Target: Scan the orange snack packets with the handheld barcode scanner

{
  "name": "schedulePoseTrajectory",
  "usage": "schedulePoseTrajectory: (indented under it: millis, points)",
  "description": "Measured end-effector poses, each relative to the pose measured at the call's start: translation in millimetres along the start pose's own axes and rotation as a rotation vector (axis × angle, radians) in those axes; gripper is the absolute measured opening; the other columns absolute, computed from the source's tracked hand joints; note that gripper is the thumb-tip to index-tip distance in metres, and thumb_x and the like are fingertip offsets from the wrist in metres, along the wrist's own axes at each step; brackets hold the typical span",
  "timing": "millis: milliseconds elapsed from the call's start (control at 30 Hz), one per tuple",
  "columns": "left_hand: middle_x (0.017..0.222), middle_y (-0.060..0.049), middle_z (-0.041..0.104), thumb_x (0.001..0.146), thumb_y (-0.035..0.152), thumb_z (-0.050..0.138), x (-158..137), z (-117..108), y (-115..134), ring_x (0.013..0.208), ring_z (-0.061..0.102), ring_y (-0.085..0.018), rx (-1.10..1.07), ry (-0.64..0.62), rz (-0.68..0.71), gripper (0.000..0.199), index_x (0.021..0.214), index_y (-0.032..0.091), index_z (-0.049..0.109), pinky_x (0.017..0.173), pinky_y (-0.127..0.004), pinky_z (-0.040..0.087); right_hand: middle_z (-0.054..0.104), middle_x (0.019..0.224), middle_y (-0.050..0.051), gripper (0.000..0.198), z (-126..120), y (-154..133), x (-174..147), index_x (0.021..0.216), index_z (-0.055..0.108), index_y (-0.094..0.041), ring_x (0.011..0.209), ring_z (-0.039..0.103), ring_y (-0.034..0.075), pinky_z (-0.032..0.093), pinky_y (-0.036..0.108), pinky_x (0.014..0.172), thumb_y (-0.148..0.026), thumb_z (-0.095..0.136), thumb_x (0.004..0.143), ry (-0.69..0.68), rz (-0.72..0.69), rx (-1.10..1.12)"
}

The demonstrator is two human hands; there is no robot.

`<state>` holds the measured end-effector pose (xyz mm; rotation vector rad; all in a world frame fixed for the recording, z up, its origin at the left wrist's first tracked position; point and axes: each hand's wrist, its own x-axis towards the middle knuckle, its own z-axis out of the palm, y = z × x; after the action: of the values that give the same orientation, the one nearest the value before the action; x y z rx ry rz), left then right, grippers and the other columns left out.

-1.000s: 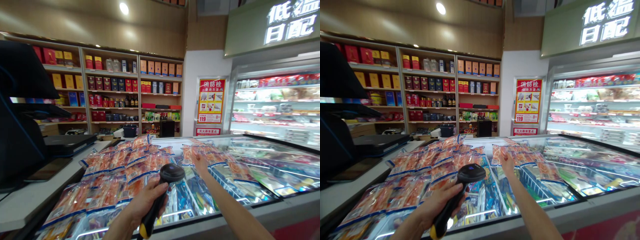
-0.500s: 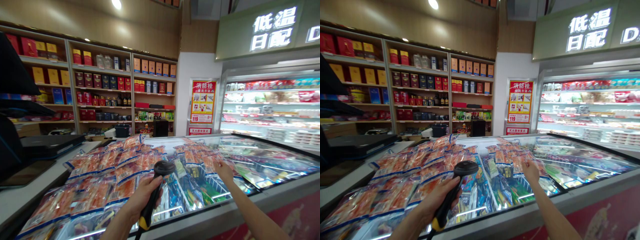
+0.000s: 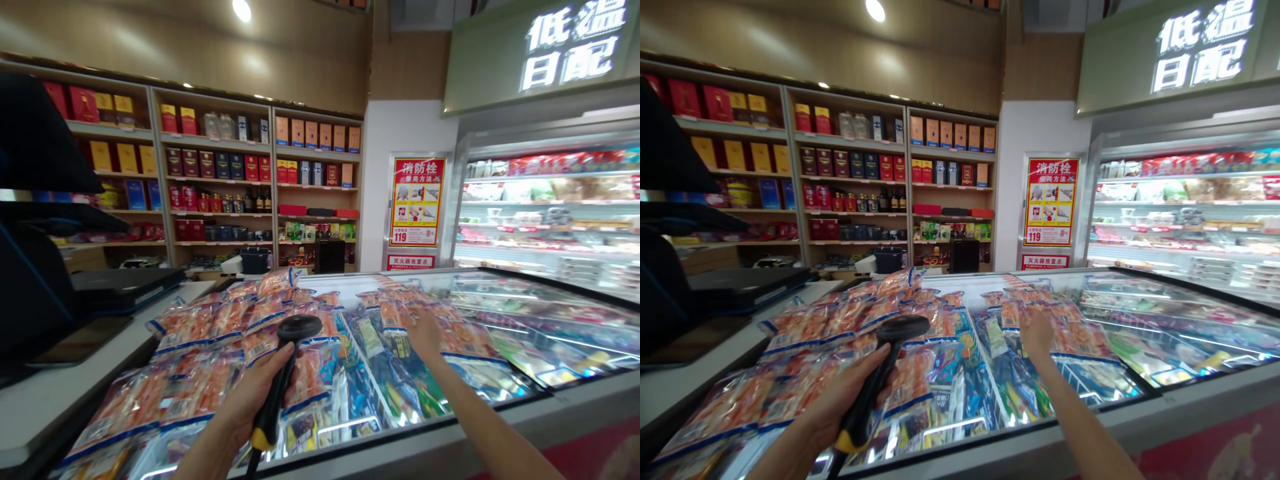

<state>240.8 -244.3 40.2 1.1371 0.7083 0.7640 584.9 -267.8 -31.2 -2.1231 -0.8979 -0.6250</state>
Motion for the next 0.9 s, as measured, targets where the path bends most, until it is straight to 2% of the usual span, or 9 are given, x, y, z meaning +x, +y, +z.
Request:
schedulePoseTrajectory:
  millis: [100,167,267,367,467,567,700,900]
  points:
    - [0.050,0.003,0.048,0.067,0.043,0.049,-4,-8,2,0.037,0.042,-0.005,0.014,0.010,0.005,0.031,0.079,0.014,0.050,0.037,-0.016,0.031,0.061,0.079,0.007,0.035,31,-56,-13,0.079,0.060,-0.016,0.077,0.054,0.017,0.038,0.025,0.068,-0.037,0.031,0.074,-0.352,-0.104,0.183]
    - [0.050,0.003,0.048,0.067,0.043,0.049,-4,-13,1,0.036,0.042,-0.005,0.024,0.015,0.011,0.032,0.079,0.013,0.050,0.036,-0.016,0.030,0.062,0.074,0.008,0.041,53,-89,-23,0.070,0.061,-0.017,0.075,0.055,0.018,0.038,0.025,0.066,-0.040,0.028,0.076,-0.496,-0.106,0.200]
    - [0.049,0.003,0.049,0.066,0.043,0.050,-4,-19,-1,0.035,0.041,-0.005,0.035,0.025,0.000,0.032,0.075,0.013,0.050,0.035,-0.016,0.029,0.062,0.068,0.011,0.046,77,-126,-33,0.061,0.061,-0.014,0.072,0.056,0.021,0.038,0.027,0.062,-0.044,0.030,0.074,-0.574,-0.045,0.170]
    - [0.049,0.002,0.049,0.065,0.044,0.052,-4,-23,-4,0.035,0.043,-0.006,0.033,0.031,-0.020,0.033,0.074,0.012,0.050,0.034,-0.017,0.029,0.062,0.070,0.013,0.041,87,-142,-36,0.063,0.061,-0.011,0.071,0.056,0.022,0.037,0.028,0.060,-0.044,0.039,0.070,-0.559,0.015,0.165]
    - [0.048,0.002,0.050,0.065,0.043,0.051,-4,-23,-5,0.034,0.042,-0.006,0.020,-0.007,-0.012,0.033,0.078,0.013,0.050,0.034,-0.017,0.029,0.062,0.075,0.011,0.035,83,-140,-31,0.072,0.061,-0.011,0.073,0.055,0.020,0.036,0.026,0.060,-0.036,0.037,0.072,-0.502,0.041,0.178]
    - [0.048,0.003,0.050,0.066,0.042,0.051,-3,-20,-6,0.034,0.042,-0.006,0.010,-0.067,-0.032,0.032,0.081,0.013,0.050,0.033,-0.016,0.028,0.062,0.080,0.008,0.032,72,-123,-22,0.081,0.059,-0.013,0.074,0.055,0.017,0.036,0.023,0.061,-0.030,0.032,0.074,-0.379,0.055,0.213]
    - [0.047,0.003,0.049,0.066,0.043,0.051,-3,-9,-7,0.033,0.042,-0.005,0.003,-0.119,-0.065,0.031,0.077,0.014,0.050,0.032,-0.016,0.028,0.062,0.073,0.007,0.029,57,-94,-10,0.077,0.058,-0.014,0.068,0.054,0.016,0.035,0.022,0.057,-0.031,0.035,0.072,-0.185,0.044,0.291]
    - [0.047,0.003,0.048,0.066,0.042,0.051,-12,6,-2,0.033,0.041,-0.005,-0.003,-0.160,-0.073,0.030,0.077,0.015,0.051,0.032,-0.015,0.029,0.060,0.071,0.007,0.027,46,-62,-2,0.075,0.057,-0.014,0.067,0.052,0.016,0.033,0.023,0.058,-0.032,0.037,0.070,-0.079,0.008,0.265]
